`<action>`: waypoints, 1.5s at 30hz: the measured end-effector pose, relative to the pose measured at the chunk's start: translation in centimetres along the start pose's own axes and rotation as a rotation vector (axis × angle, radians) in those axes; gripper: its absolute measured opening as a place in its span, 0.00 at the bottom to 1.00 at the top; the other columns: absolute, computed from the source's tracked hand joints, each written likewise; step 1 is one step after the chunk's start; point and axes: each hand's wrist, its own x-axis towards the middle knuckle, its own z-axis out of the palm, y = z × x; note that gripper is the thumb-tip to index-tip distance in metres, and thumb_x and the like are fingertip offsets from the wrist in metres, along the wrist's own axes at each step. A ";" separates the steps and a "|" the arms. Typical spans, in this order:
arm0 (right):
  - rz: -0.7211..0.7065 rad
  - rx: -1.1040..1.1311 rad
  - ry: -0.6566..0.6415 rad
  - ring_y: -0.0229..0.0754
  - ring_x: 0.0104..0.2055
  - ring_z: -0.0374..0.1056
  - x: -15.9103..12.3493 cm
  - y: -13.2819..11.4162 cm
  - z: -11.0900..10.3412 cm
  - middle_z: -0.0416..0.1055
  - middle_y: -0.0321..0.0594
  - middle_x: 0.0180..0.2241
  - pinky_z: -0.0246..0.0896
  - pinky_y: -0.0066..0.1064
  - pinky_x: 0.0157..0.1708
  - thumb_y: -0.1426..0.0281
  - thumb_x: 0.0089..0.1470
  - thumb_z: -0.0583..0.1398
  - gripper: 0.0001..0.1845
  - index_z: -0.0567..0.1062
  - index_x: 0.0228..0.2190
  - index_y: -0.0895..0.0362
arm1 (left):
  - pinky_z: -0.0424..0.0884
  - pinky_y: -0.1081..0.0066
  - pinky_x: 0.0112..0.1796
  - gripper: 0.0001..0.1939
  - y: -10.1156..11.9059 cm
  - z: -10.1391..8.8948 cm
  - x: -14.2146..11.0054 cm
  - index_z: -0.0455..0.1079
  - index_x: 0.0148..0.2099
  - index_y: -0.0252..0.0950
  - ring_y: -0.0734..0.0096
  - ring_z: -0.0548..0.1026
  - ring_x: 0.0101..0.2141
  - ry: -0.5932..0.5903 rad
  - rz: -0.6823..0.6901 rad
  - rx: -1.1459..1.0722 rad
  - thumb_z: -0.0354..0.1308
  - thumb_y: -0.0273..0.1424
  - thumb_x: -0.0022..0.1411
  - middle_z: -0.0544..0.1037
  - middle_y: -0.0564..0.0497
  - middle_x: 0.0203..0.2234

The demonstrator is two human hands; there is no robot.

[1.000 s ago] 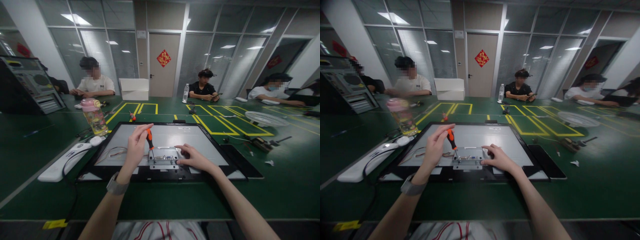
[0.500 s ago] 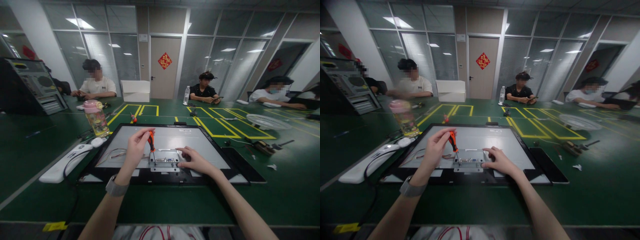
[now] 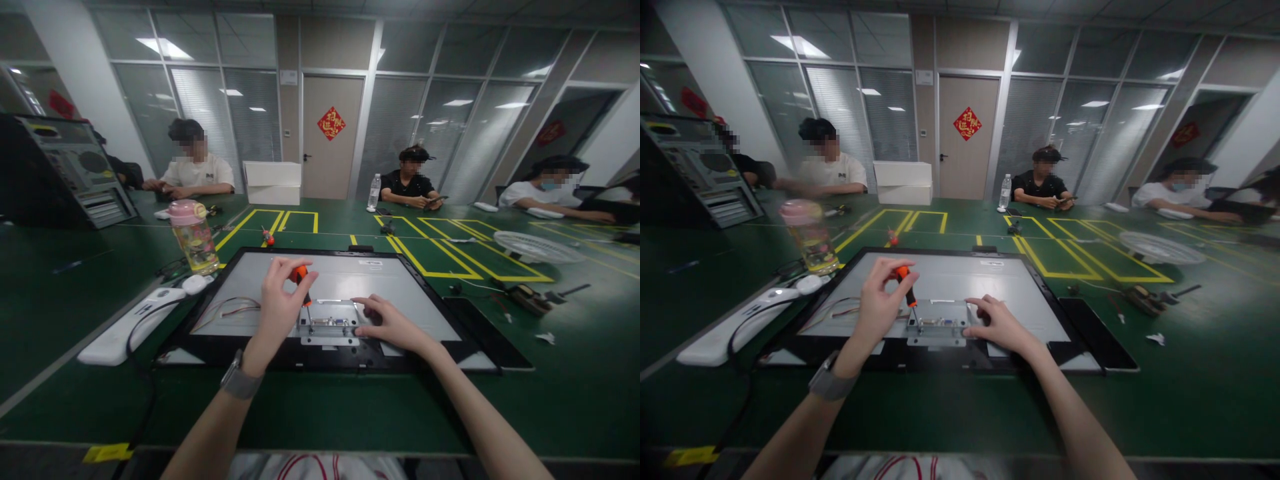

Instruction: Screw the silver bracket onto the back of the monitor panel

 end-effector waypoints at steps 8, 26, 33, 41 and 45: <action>0.000 0.013 0.002 0.48 0.42 0.66 0.0 -0.1 0.0 0.67 0.42 0.40 0.62 0.38 0.44 0.58 0.50 0.66 0.33 0.69 0.56 0.54 | 0.72 0.71 0.37 0.08 0.1 0.0 0.4 0.75 0.39 0.36 0.70 0.75 0.33 -0.073 -0.172 -0.252 0.59 0.32 0.59 0.75 0.49 0.33; -0.022 0.007 0.011 0.47 0.40 0.67 0.0 0.3 0.0 0.67 0.41 0.38 0.63 0.37 0.42 0.57 0.50 0.66 0.33 0.70 0.56 0.54 | 0.72 0.66 0.44 0.16 -0.2 -0.4 0.6 0.75 0.49 0.35 0.66 0.77 0.39 -0.161 -0.292 -0.433 0.51 0.33 0.64 0.79 0.45 0.41; -0.022 0.010 0.008 0.47 0.41 0.67 0.0 0.4 0.0 0.66 0.41 0.38 0.62 0.37 0.43 0.57 0.50 0.66 0.34 0.69 0.56 0.54 | 0.70 0.72 0.37 0.08 0.2 -0.4 0.4 0.78 0.39 0.38 0.72 0.72 0.33 -0.026 -0.061 -0.080 0.63 0.32 0.56 0.73 0.51 0.31; -0.029 0.010 0.009 0.47 0.40 0.67 0.1 0.4 0.1 0.67 0.42 0.38 0.63 0.37 0.42 0.58 0.50 0.66 0.34 0.70 0.56 0.55 | 0.72 0.65 0.44 0.18 0.0 -0.5 0.7 0.75 0.50 0.33 0.65 0.77 0.38 -0.154 -0.292 -0.400 0.54 0.36 0.62 0.80 0.45 0.38; -0.028 0.009 0.015 0.48 0.41 0.67 0.1 0.5 0.1 0.67 0.42 0.39 0.62 0.37 0.42 0.56 0.50 0.66 0.34 0.70 0.56 0.54 | 0.72 0.71 0.38 0.13 0.1 -0.3 0.7 0.78 0.43 0.36 0.71 0.75 0.34 -0.098 -0.197 -0.230 0.61 0.34 0.57 0.76 0.49 0.34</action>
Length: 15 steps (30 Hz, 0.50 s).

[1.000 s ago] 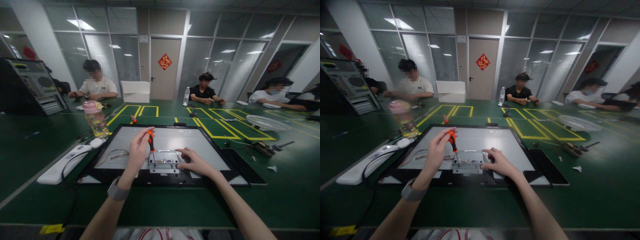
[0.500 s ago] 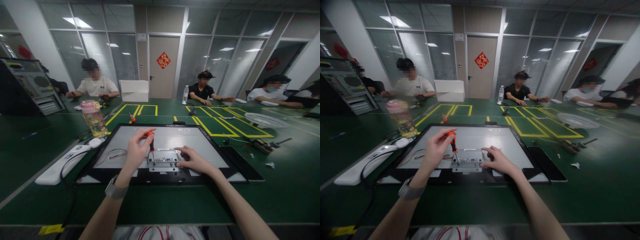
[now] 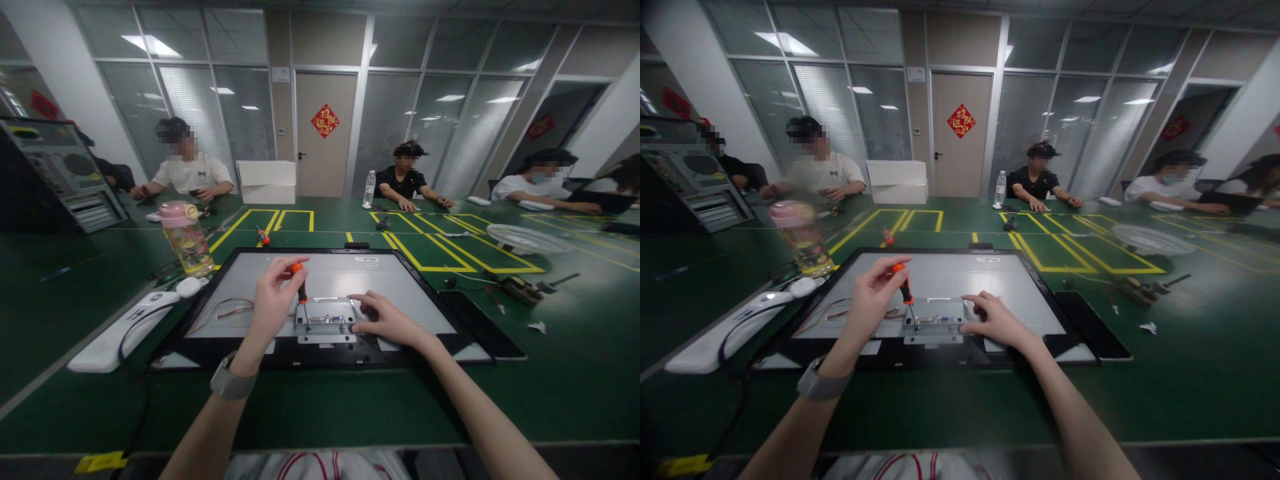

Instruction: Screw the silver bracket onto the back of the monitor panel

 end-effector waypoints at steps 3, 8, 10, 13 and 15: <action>0.000 -0.001 0.004 0.47 0.40 0.66 0.0 0.0 0.0 0.67 0.41 0.38 0.62 0.37 0.42 0.56 0.50 0.66 0.34 0.70 0.56 0.53 | 0.72 0.71 0.40 0.14 -0.2 -0.1 0.0 0.78 0.45 0.36 0.69 0.75 0.38 0.036 0.022 0.018 0.59 0.35 0.59 0.77 0.47 0.38; -0.001 -0.002 0.008 0.46 0.40 0.66 -0.1 -0.1 0.0 0.67 0.41 0.38 0.62 0.35 0.41 0.57 0.50 0.66 0.33 0.70 0.55 0.53 | 0.73 0.65 0.44 0.20 -0.5 -0.3 0.2 0.74 0.52 0.32 0.64 0.78 0.40 -0.010 -0.124 -0.184 0.54 0.37 0.63 0.79 0.42 0.43; -0.005 -0.006 0.009 0.46 0.39 0.66 0.0 -0.1 0.0 0.67 0.40 0.38 0.62 0.35 0.40 0.57 0.49 0.67 0.33 0.70 0.55 0.53 | 0.73 0.67 0.41 0.18 -0.4 -0.2 0.2 0.75 0.49 0.34 0.67 0.77 0.36 -0.004 -0.096 -0.116 0.58 0.36 0.60 0.80 0.45 0.38; -0.010 -0.002 0.011 0.46 0.39 0.67 0.0 0.1 0.0 0.67 0.40 0.37 0.62 0.35 0.40 0.57 0.49 0.67 0.34 0.70 0.56 0.53 | 0.72 0.71 0.37 0.10 -0.2 0.2 -0.1 0.77 0.40 0.36 0.73 0.74 0.32 0.088 0.046 0.079 0.62 0.33 0.56 0.74 0.51 0.32; -0.013 0.006 0.014 0.46 0.39 0.67 0.1 0.3 0.0 0.67 0.40 0.37 0.62 0.35 0.40 0.57 0.49 0.67 0.34 0.70 0.56 0.53 | 0.71 0.72 0.36 0.08 0.0 0.3 -0.4 0.78 0.39 0.37 0.74 0.72 0.32 0.151 0.126 0.181 0.62 0.33 0.56 0.71 0.52 0.31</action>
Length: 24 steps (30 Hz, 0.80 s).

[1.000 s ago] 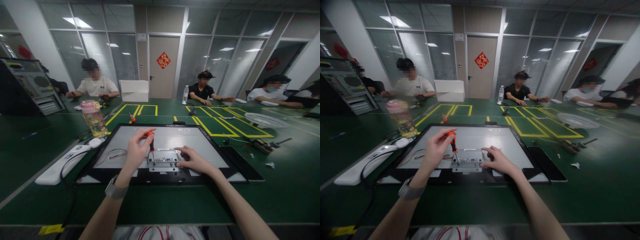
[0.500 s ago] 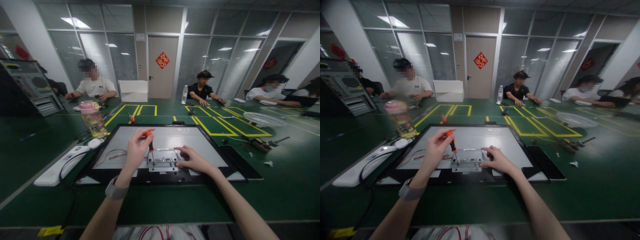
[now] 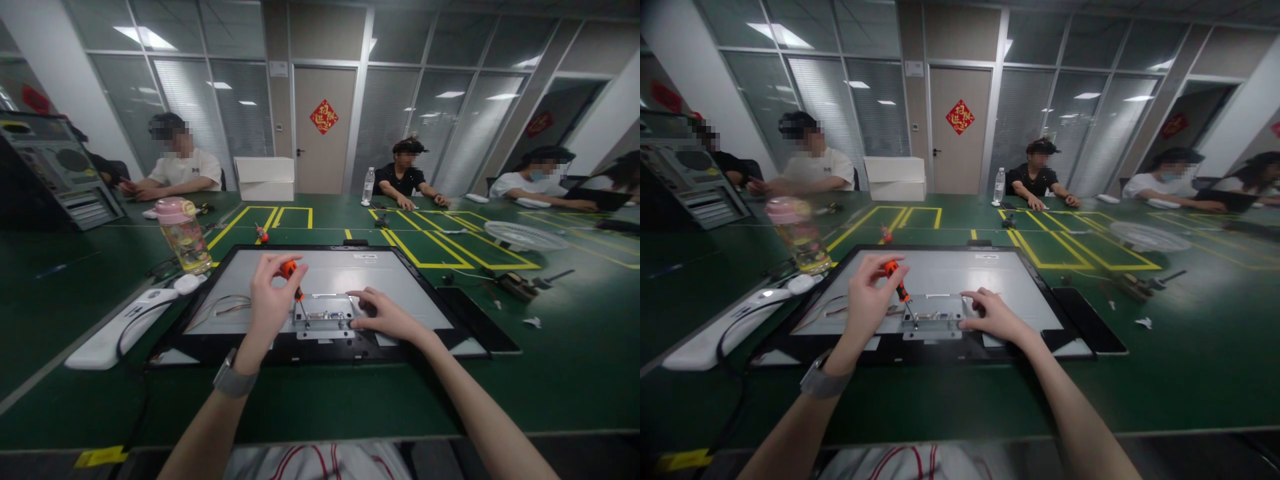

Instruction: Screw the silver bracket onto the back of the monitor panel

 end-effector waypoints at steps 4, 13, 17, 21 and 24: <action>-0.007 0.007 -0.001 0.46 0.39 0.66 0.0 0.1 0.1 0.67 0.41 0.37 0.62 0.36 0.41 0.58 0.49 0.67 0.33 0.70 0.55 0.54 | 0.70 0.73 0.36 0.08 0.0 0.0 0.0 0.77 0.39 0.37 0.74 0.72 0.33 0.005 0.013 -0.020 0.60 0.32 0.59 0.72 0.51 0.32; 0.004 -0.005 -0.011 0.46 0.39 0.66 0.0 -0.1 0.1 0.66 0.40 0.37 0.62 0.35 0.40 0.58 0.49 0.67 0.34 0.70 0.56 0.54 | 0.70 0.73 0.36 0.12 -0.3 0.0 0.2 0.77 0.43 0.35 0.73 0.73 0.32 -0.024 -0.114 -0.125 0.56 0.34 0.61 0.73 0.51 0.32; 0.014 -0.012 -0.018 0.47 0.40 0.66 0.0 0.0 0.1 0.66 0.41 0.38 0.61 0.37 0.41 0.58 0.50 0.66 0.34 0.69 0.56 0.54 | 0.72 0.70 0.39 0.16 -0.5 0.1 0.2 0.74 0.47 0.33 0.70 0.76 0.34 -0.117 -0.184 -0.252 0.49 0.33 0.65 0.77 0.49 0.30; 0.006 -0.011 -0.012 0.47 0.40 0.67 0.0 -0.1 0.1 0.67 0.41 0.38 0.62 0.37 0.42 0.57 0.50 0.66 0.33 0.69 0.56 0.54 | 0.73 0.68 0.41 0.14 -0.8 0.1 0.3 0.74 0.46 0.32 0.68 0.77 0.36 -0.113 -0.203 -0.236 0.54 0.34 0.62 0.79 0.46 0.35; -0.001 -0.006 -0.008 0.46 0.39 0.67 0.0 -0.1 0.1 0.67 0.40 0.37 0.62 0.36 0.41 0.57 0.50 0.66 0.33 0.70 0.56 0.53 | 0.72 0.66 0.44 0.14 -0.7 0.4 0.0 0.73 0.48 0.34 0.68 0.77 0.38 -0.182 -0.151 -0.168 0.58 0.32 0.60 0.78 0.46 0.39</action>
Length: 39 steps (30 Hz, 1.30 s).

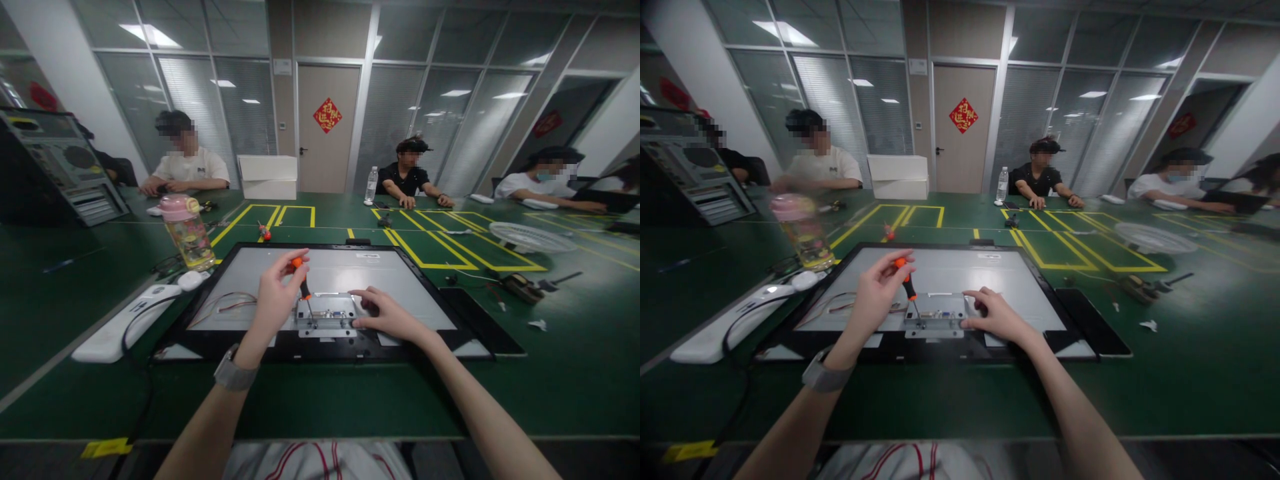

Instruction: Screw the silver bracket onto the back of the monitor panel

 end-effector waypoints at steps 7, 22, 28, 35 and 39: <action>0.014 -0.011 -0.006 0.46 0.39 0.66 0.0 0.0 0.0 0.66 0.40 0.37 0.62 0.36 0.41 0.58 0.49 0.67 0.33 0.70 0.56 0.53 | 0.72 0.69 0.42 0.21 0.2 1.5 -1.6 0.63 0.58 0.41 0.74 0.76 0.35 -0.258 0.183 0.168 0.53 0.26 0.62 0.76 0.51 0.37; -0.008 -0.021 0.004 0.45 0.38 0.66 0.0 -0.3 -0.1 0.66 0.39 0.35 0.62 0.35 0.40 0.59 0.50 0.67 0.33 0.70 0.56 0.55 | 0.73 0.73 0.36 0.17 0.1 1.4 -2.0 0.65 0.58 0.40 0.75 0.75 0.30 -0.234 0.222 0.164 0.52 0.31 0.67 0.75 0.51 0.34; 0.004 -0.001 -0.002 0.46 0.39 0.67 0.0 -0.3 -0.1 0.67 0.40 0.37 0.62 0.36 0.40 0.59 0.50 0.67 0.33 0.70 0.56 0.54 | 0.74 0.74 0.34 0.16 0.1 0.6 -1.1 0.65 0.55 0.40 0.77 0.76 0.27 -0.015 0.117 0.020 0.55 0.32 0.65 0.72 0.54 0.31; 0.005 -0.014 0.006 0.47 0.40 0.67 -0.1 -0.4 -0.1 0.67 0.41 0.37 0.62 0.37 0.42 0.58 0.49 0.67 0.33 0.70 0.56 0.54 | 0.72 0.75 0.32 0.15 -0.1 0.3 -0.8 0.66 0.54 0.40 0.77 0.74 0.26 -0.035 0.117 0.105 0.54 0.31 0.65 0.71 0.55 0.29; 0.024 -0.011 -0.005 0.47 0.40 0.67 -0.1 -0.6 -0.2 0.67 0.41 0.38 0.62 0.37 0.41 0.58 0.50 0.67 0.34 0.69 0.56 0.54 | 0.72 0.74 0.33 0.15 -0.4 0.8 -1.0 0.65 0.55 0.41 0.77 0.74 0.27 -0.172 0.173 0.227 0.52 0.30 0.66 0.73 0.53 0.34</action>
